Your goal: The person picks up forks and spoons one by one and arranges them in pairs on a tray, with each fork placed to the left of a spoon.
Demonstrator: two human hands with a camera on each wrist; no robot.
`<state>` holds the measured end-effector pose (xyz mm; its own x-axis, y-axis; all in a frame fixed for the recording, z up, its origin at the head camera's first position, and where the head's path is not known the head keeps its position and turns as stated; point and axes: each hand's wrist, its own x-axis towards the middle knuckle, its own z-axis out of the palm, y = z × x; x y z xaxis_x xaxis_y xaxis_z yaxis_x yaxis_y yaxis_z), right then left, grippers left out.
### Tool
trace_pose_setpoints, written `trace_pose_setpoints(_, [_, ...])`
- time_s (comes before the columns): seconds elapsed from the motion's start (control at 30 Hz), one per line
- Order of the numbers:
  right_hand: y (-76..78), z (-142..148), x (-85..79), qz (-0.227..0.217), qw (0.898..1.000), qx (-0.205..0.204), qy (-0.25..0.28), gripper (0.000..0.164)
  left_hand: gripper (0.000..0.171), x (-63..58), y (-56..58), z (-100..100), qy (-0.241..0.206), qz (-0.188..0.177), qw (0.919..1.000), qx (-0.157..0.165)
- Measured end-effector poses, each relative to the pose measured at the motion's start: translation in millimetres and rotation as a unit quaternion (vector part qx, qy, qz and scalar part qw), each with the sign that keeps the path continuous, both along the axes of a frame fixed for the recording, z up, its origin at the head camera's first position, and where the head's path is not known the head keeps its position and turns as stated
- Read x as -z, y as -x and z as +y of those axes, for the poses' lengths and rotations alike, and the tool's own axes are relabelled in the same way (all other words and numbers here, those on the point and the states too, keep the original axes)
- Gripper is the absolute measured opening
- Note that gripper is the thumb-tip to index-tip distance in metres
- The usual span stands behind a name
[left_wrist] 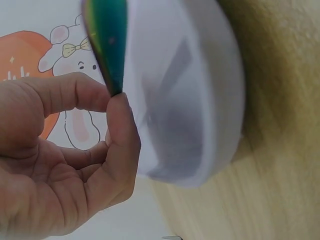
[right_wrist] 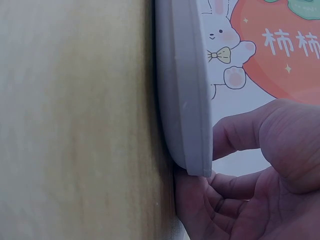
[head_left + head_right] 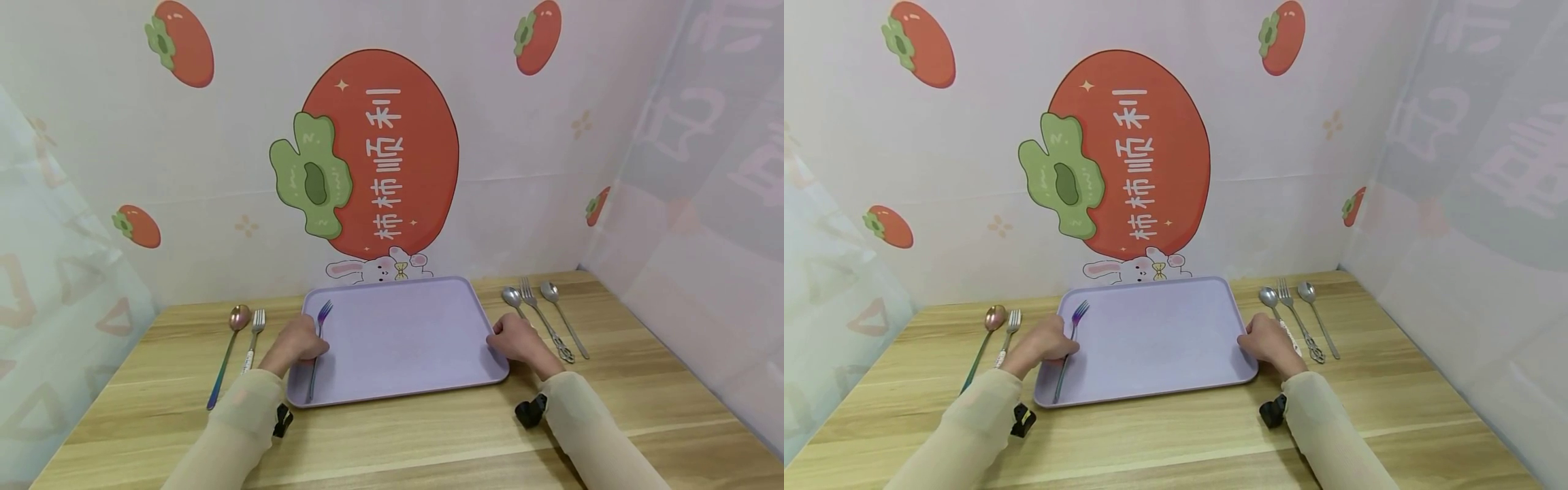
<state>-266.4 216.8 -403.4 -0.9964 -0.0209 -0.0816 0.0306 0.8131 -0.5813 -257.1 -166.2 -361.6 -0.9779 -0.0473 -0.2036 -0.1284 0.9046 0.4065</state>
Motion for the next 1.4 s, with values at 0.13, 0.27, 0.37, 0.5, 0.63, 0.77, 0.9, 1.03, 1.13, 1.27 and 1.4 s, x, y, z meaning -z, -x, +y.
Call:
trace_pose_setpoints(0.13, [0.2,0.5,0.0,0.006,1.0,-0.003,-0.002,0.032,0.018,1.9,1.3,2.1,0.007,-0.013,0.9999,-0.003])
trace_pose_setpoints(0.27, [-0.2,0.4,0.1,0.006,1.0,-0.004,-0.002,0.032,0.017,4.5,2.4,2.5,0.002,-0.016,0.9999,-0.006])
trace_pose_setpoints(0.37, [-0.5,-0.2,-0.2,0.0,1.0,-0.001,0.0,0.031,0.015,5.7,2.2,2.5,-0.007,-0.012,0.9999,-0.005])
trace_pose_setpoints(0.5, [-0.3,-0.7,-0.7,-0.008,1.0,0.003,-0.001,0.031,0.012,6.4,1.6,3.1,-0.017,-0.008,0.9998,-0.002])
trace_pose_setpoints(0.63, [1.0,-0.3,-0.5,-0.006,1.0,0.005,-0.005,0.031,0.01,6.3,1.9,3.6,-0.028,-0.013,0.9995,-0.003])
trace_pose_setpoints(0.77, [0.5,-0.1,0.2,0.002,1.0,0.002,-0.004,0.03,0.007,6.4,2.3,3.9,-0.038,-0.018,0.9991,-0.008])
trace_pose_setpoints(0.9, [-0.1,-0.5,0.4,0.003,1.0,0.001,-0.004,0.031,0.006,6.9,1.2,3.5,-0.043,-0.014,0.999,-0.004])
trace_pose_setpoints(1.03, [-0.5,-1.0,-0.7,-0.005,1.0,0.006,-0.002,0.03,0.007,7.0,-0.8,2.7,-0.044,-0.007,0.999,0.006])
trace_pose_setpoints(1.13, [-0.8,-1.2,-1.0,-0.01,1.0,0.006,0.0,0.03,0.007,6.8,-1.8,1.6,-0.043,-0.007,0.999,0.007])
trace_pose_setpoints(1.27, [-0.4,-1.0,-0.5,-0.01,1.0,0.005,0.0,0.03,0.005,5.5,-2.0,0.9,-0.038,-0.011,0.9992,0.003])
trace_pose_setpoints(1.4, [0.3,-0.2,0.3,-0.007,1.0,0.007,0.001,0.031,0.003,5.4,-1.3,0.4,-0.039,-0.015,0.9991,0.002])
